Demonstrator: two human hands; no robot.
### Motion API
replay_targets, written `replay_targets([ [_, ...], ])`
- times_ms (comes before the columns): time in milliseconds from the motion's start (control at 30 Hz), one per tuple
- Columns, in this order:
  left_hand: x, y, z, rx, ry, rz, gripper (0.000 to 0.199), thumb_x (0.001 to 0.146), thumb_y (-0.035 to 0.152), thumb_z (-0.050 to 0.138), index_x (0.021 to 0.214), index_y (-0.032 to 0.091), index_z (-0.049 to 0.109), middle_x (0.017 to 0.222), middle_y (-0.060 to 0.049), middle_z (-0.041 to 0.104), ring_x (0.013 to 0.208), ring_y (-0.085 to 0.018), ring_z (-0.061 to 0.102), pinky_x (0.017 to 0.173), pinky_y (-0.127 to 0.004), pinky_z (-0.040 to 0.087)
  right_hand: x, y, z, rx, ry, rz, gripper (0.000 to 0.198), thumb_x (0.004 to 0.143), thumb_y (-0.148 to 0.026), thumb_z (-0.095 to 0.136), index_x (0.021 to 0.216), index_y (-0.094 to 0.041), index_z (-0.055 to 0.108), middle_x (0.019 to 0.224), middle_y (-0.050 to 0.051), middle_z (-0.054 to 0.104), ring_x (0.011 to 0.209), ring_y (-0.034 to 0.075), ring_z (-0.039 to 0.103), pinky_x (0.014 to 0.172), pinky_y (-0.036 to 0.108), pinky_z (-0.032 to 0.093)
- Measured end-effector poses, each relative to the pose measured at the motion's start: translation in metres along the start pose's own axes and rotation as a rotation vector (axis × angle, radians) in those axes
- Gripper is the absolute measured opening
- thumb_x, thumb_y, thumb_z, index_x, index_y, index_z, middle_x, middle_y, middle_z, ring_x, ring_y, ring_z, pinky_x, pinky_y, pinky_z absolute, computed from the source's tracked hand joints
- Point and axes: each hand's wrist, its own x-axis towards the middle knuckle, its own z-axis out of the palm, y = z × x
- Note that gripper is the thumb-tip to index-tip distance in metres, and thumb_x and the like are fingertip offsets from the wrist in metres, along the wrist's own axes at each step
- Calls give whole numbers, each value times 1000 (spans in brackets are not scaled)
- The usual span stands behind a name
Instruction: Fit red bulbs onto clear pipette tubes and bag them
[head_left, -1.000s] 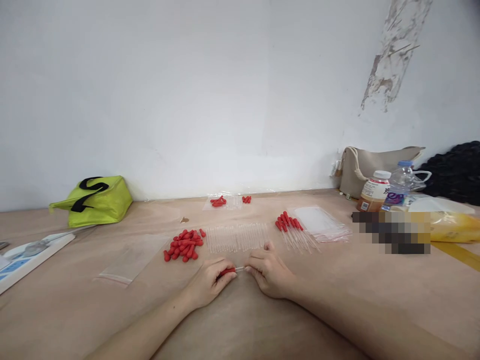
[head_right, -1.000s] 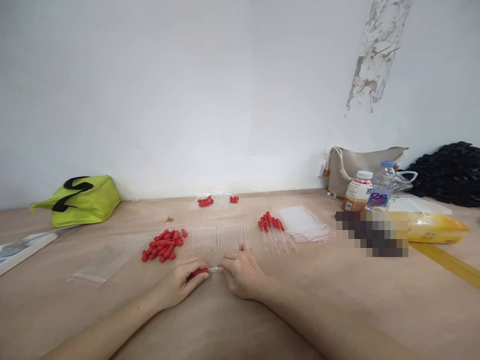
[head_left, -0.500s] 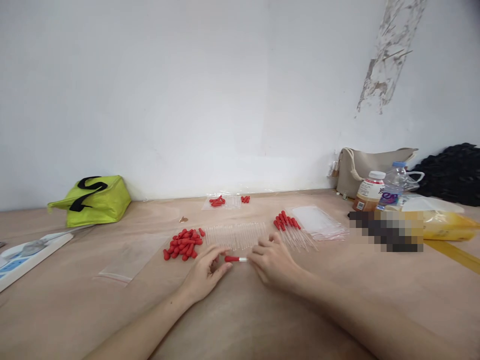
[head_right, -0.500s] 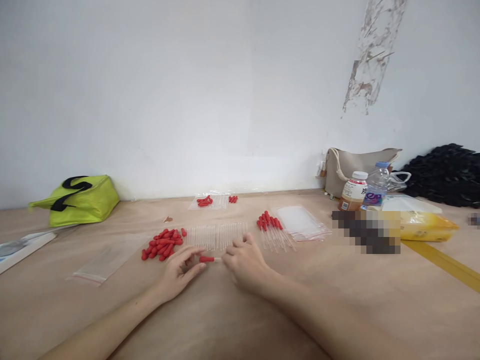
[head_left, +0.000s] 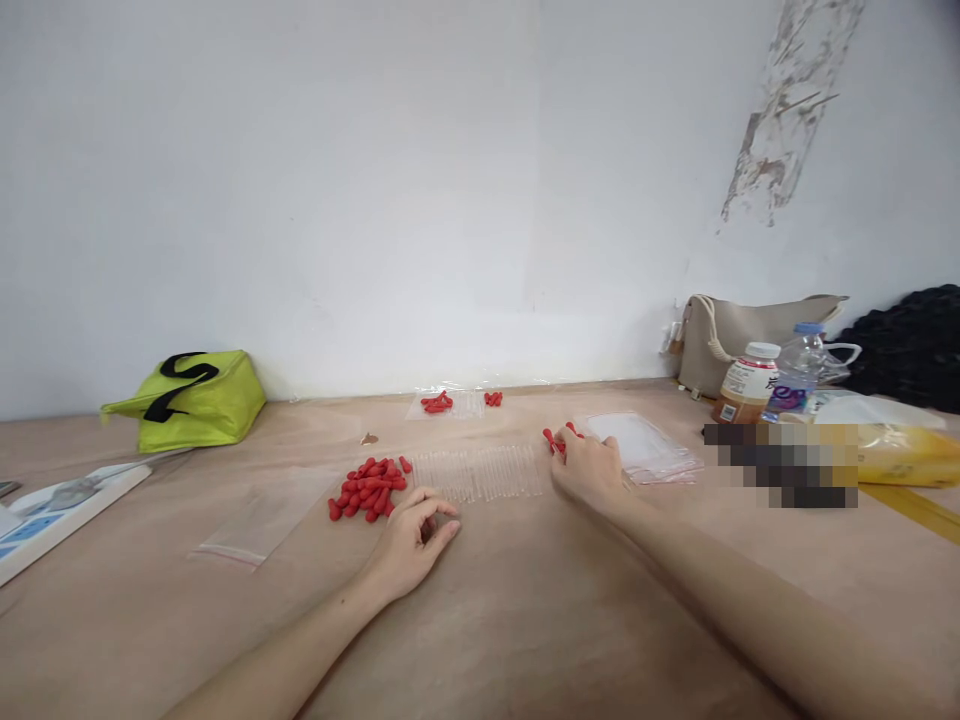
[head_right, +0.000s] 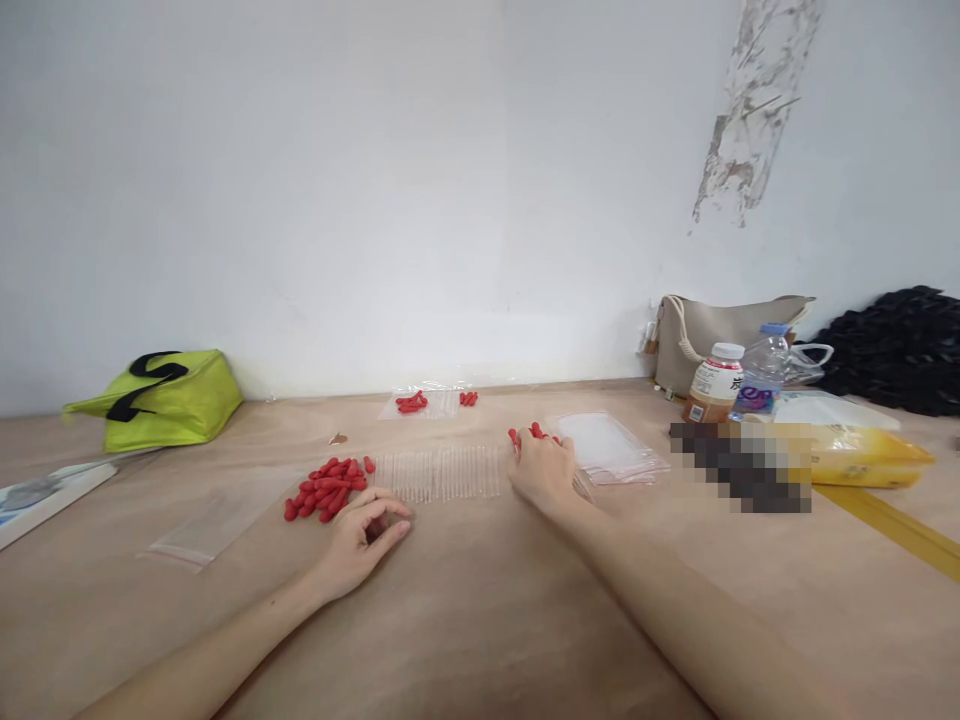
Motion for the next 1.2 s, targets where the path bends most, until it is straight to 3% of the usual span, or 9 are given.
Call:
replay_targets([
  [267,1,-1,1,-19,-32,6,11,79,26,52,85,20,59,87,-3,54,61,-11,50,56,-23,41,0,-5,16,-58,-3,-30,22,78,-23,40,88,-18,58,77,8,64,79,21,56,76,35,20],
  [567,0,2,0,-6,-77,8,12,80,26,49,81,20,60,85,-3,54,61,-11,49,56,-24,40,0,-6,10,12,30,-2,32,83,-32,34,75,-17,61,68,7,63,71,20,57,75,35,22],
  [633,2,2,-3,83,-30,-4,14,80,28,50,78,20,60,85,-3,55,67,-14,50,61,-27,40,1,-7,9,31,18,-5,32,83,-32,34,75,-18,62,69,7,64,69,19,57,74,35,22],
  [767,9,-4,-17,474,249,-126,14,76,32,54,75,22,62,93,-6,55,89,-25,46,76,-39,34,4,-12,7,40,-15,-34,29,80,-29,38,72,-19,64,70,8,64,69,20,57,72,36,22],
  [833,12,-9,-26,629,318,-185,14,75,32,54,78,23,63,100,-7,54,94,-28,43,78,-43,30,6,-16,7,17,-42,-43,24,76,-26,42,70,-17,64,68,9,64,69,21,57,72,37,22],
  [933,16,-16,-40,742,309,-219,16,77,30,51,78,24,65,106,-7,53,97,-29,42,80,-45,27,10,-22,9,-34,-104,-43,20,72,-24,46,69,-15,64,68,11,64,68,22,57,73,39,23],
  [1067,21,-24,-56,794,239,-230,18,79,31,48,82,23,64,97,-8,57,90,-28,46,78,-45,29,17,-28,12,-71,-208,-22,23,73,-25,45,71,-13,64,72,13,65,69,23,58,73,40,24],
  [1200,22,-29,-65,904,284,-273,19,79,33,48,76,20,62,89,-11,58,89,-31,47,77,-49,28,21,-32,15,-92,-250,-11,21,73,-22,46,72,-12,64,72,14,65,69,24,59,72,41,23],
])
